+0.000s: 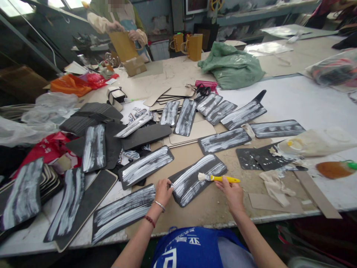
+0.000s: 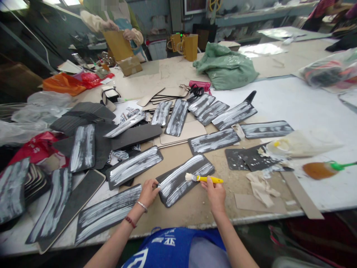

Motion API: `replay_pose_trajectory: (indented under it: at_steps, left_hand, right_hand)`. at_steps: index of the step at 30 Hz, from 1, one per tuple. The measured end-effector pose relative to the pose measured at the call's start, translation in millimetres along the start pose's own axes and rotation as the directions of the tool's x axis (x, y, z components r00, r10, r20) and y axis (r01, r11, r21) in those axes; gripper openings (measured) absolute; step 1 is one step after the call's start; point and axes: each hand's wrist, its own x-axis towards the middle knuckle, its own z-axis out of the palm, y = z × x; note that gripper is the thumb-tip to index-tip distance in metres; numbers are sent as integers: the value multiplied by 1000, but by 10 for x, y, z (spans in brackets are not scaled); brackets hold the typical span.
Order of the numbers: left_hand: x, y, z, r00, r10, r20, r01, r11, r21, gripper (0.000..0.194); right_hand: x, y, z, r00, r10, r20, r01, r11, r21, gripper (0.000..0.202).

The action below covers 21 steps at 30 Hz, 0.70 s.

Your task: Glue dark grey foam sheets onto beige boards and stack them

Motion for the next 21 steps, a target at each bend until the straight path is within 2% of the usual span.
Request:
replay_pose_trajectory:
  at_steps: [5,10,16,18,21]
  left_hand:
    - [172,30,-109,994,-24,106,21,999,24,16]
    - [212,89,-186,973,5,229,-11,1000,23,19]
    - [114,199,-294,974,-4,226,-1,1000,20,13]
    - [34,215,-333,981,11,195,-3,999,-41,11]
    - [-162,194,-293,990,-14,143,58,949,-310,15]
  right_hand:
    - [13,9,-2,1000,4,3,-4,1000,6,34]
    - [3,6,11,1000,8,-13,-8,1000,28,35]
    - [-17,28,6,1000,15,-4,-15,999,29,33]
    - [-8,35,11,1000,28,3,-28,999,32,33]
    - [1,17,13,999,30,-12,-30,999,40,36]
